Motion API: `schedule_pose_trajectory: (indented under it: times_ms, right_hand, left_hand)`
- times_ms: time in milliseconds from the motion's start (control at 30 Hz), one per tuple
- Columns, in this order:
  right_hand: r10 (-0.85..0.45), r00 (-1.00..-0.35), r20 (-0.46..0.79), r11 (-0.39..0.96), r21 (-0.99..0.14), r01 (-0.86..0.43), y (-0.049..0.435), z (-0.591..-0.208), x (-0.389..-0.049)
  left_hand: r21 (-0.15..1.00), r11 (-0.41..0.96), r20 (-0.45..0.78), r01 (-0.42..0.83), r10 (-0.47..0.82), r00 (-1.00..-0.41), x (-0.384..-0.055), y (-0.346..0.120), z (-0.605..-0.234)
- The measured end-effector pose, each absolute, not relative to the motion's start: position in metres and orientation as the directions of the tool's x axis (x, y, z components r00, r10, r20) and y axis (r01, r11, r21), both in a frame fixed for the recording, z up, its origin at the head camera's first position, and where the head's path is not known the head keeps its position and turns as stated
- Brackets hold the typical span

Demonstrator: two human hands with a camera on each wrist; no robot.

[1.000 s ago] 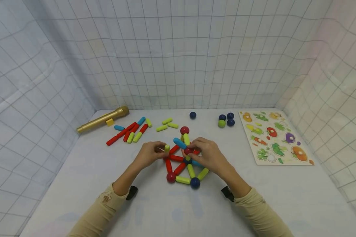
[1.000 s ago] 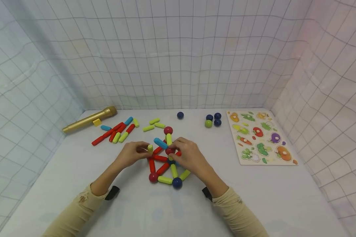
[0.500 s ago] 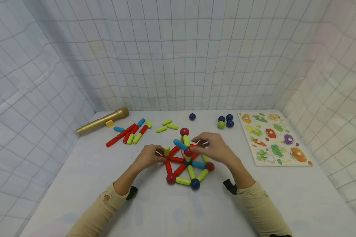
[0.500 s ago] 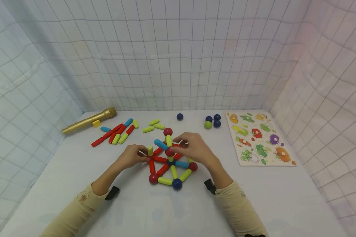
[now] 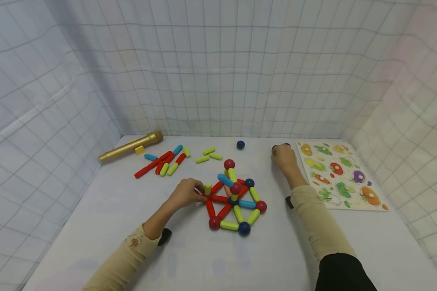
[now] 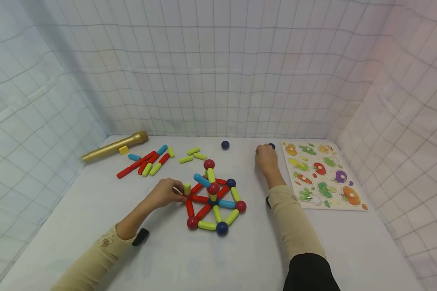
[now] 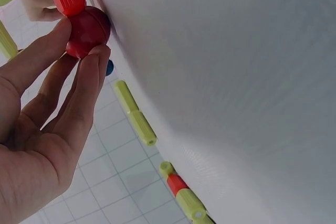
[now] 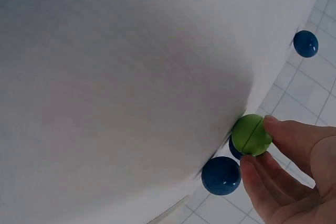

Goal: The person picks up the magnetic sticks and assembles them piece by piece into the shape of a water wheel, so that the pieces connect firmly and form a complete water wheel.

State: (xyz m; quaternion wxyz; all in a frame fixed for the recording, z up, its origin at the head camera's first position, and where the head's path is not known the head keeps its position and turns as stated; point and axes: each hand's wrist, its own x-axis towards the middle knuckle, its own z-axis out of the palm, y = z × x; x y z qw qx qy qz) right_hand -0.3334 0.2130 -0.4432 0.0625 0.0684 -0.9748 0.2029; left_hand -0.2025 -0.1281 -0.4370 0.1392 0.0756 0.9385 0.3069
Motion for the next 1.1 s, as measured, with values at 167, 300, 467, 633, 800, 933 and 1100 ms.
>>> schedule_pose_trajectory:
  times_ms: [167, 300, 467, 633, 800, 933, 1100]
  right_hand:
    - [-0.080, -0.983, 0.163, 0.918, -0.373, -0.136, 0.216, -0.448, -0.335]
    - [-0.078, -0.982, 0.170, 0.904, -0.403, -0.142, 0.215, -0.447, -0.332]
    - [-0.159, -0.948, 0.275, 0.817, -0.503, -0.283, 0.190, -0.417, -0.306]
    - [-0.371, -0.806, 0.461, 0.592, -0.551, -0.588, 0.145, -0.363, -0.256]
    - [-0.573, -0.617, 0.539, 0.381, -0.492, -0.783, 0.113, -0.337, -0.215]
    - [-0.651, -0.578, 0.492, 0.370, -0.460, -0.807, 0.102, -0.334, -0.199]
    - [-0.698, -0.585, 0.413, 0.403, -0.449, -0.798, 0.092, -0.337, -0.195]
  left_hand:
    - [0.603, 0.795, -0.204, 0.066, 0.234, -0.951, -0.201, -0.127, -0.436]
    - [0.614, 0.786, -0.201, 0.072, 0.243, -0.949, -0.201, -0.127, -0.436]
    - [0.615, 0.786, -0.218, 0.063, 0.246, -0.945, -0.200, -0.127, -0.437]
    - [0.609, 0.791, -0.224, 0.052, 0.235, -0.946, -0.202, -0.127, -0.433]
    - [0.615, 0.786, -0.222, 0.061, 0.247, -0.943, -0.204, -0.128, -0.432]
    - [0.626, 0.776, -0.219, 0.078, 0.271, -0.937, -0.206, -0.128, -0.432]
    - [0.627, 0.776, -0.230, 0.071, 0.271, -0.934, -0.205, -0.129, -0.432]
